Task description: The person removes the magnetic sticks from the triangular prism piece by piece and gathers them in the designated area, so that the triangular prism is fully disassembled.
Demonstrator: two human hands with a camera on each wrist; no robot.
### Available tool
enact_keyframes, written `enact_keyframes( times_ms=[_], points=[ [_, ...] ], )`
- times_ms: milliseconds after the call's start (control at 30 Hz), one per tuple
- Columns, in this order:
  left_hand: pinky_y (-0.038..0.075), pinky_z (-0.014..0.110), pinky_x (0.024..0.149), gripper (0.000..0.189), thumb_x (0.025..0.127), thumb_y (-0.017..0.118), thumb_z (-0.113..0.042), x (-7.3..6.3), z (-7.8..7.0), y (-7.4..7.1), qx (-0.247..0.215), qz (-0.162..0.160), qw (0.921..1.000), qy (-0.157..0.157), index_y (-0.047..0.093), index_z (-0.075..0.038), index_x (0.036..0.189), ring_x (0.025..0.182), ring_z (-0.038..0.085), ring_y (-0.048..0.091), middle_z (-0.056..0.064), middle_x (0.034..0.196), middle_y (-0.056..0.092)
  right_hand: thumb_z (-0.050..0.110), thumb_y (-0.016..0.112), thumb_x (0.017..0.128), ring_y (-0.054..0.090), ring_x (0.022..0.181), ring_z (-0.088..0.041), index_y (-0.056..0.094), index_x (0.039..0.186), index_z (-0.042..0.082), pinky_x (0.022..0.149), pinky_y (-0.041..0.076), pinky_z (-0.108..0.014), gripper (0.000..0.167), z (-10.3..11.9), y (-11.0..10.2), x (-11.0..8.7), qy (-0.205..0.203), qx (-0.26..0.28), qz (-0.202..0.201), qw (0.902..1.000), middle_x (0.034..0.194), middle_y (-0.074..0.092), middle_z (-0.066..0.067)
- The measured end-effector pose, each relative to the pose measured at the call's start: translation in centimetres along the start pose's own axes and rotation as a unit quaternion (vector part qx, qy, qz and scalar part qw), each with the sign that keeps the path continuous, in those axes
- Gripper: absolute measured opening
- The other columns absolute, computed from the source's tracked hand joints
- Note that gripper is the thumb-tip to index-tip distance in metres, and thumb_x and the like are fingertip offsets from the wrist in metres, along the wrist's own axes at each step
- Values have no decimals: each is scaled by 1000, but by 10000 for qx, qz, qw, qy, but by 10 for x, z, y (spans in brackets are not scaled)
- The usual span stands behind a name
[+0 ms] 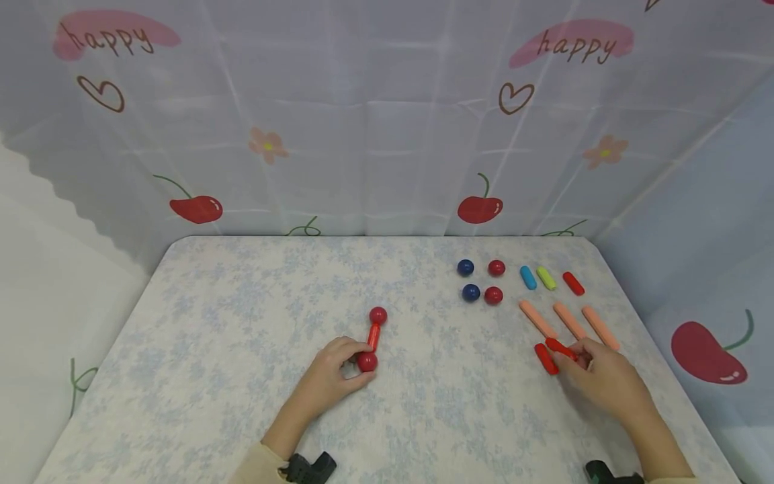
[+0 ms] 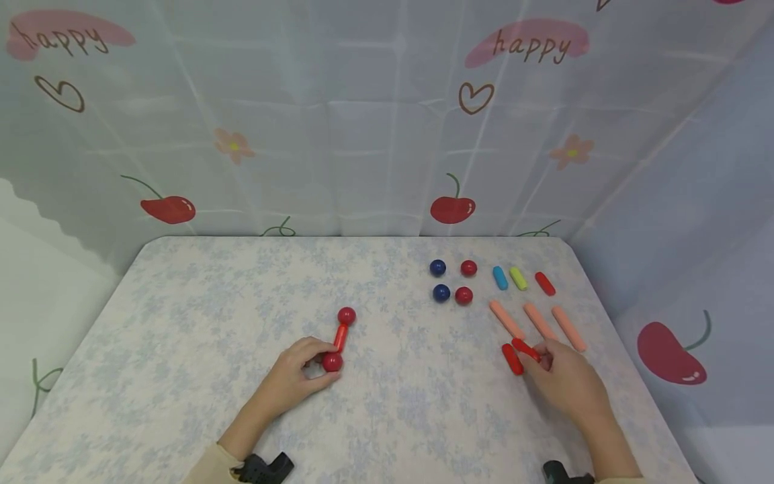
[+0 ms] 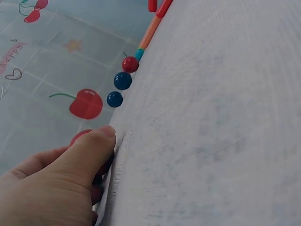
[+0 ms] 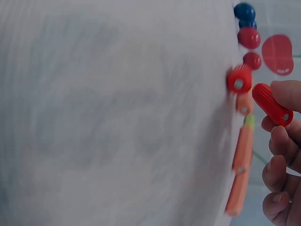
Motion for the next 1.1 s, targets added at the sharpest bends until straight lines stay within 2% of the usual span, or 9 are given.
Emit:
enact_keyframes(
  times_ms=[167, 333, 500, 700, 933, 1100],
  points=[
    [53, 22, 75, 39, 78, 86, -24, 0, 0, 0, -2, -29, 10000, 6, 70, -18, 113, 87, 5, 57, -10, 101, 66, 52, 63, 93, 45, 59, -17, 61, 103, 6, 51, 34, -28, 47, -28, -1, -1, 197, -175, -22, 9996, 70, 51, -2],
    [52, 21, 75, 39, 77, 87, -24, 0, 2, 0, -7, -82, 10000, -6, 70, -19, 112, 86, 4, 57, -11, 101, 65, 46, 64, 93, 47, 61, -19, 60, 107, 2, 52, 34, -30, 46, -44, -2, 0, 430, -325, 16, 9985, 70, 51, -3],
    [52, 21, 75, 39, 77, 87, -23, 0, 3, 0, -45, -122, 9999, -1, 70, -20, 112, 87, 2, 56, -12, 102, 64, 45, 65, 92, 47, 63, -19, 59, 103, 3, 53, 34, -31, 44, -51, -3, 2, 692, -457, 187, 9964, 70, 52, -3],
    [52, 21, 75, 39, 77, 87, -24, 0, 4, 0, -20, -132, 9999, -19, 70, -20, 112, 87, 2, 56, -12, 102, 64, 48, 69, 88, 51, 68, -20, 60, 107, 2, 54, 37, -30, 51, -57, -1, 5, 914, -439, 455, 9938, 76, 58, -3],
    [52, 21, 75, 39, 77, 87, -24, 0, 5, 0, 20, -104, 9999, -71, 70, -20, 112, 88, 2, 56, -12, 103, 64, 49, 71, 86, 52, 71, -20, 58, 111, 0, 55, 38, -30, 56, -62, 1, 6, 994, -402, 567, 9926, 81, 58, -5],
    [53, 21, 76, 40, 78, 86, -24, 0, 5, -1, 81, -141, 9998, -95, 69, -19, 114, 90, 2, 57, -10, 107, 64, 58, 68, 86, 52, 74, -22, 58, 116, 1, 56, 39, -31, 65, -63, 2, 9, 955, -440, 522, 9931, 85, 58, -8]
  ],
)
Point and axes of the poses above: each hand's wrist, its own x-axis towards the middle knuckle, its own y-axis out of the palm, z = x × y, the point moved 7 cm from there along x, towards the middle knuckle
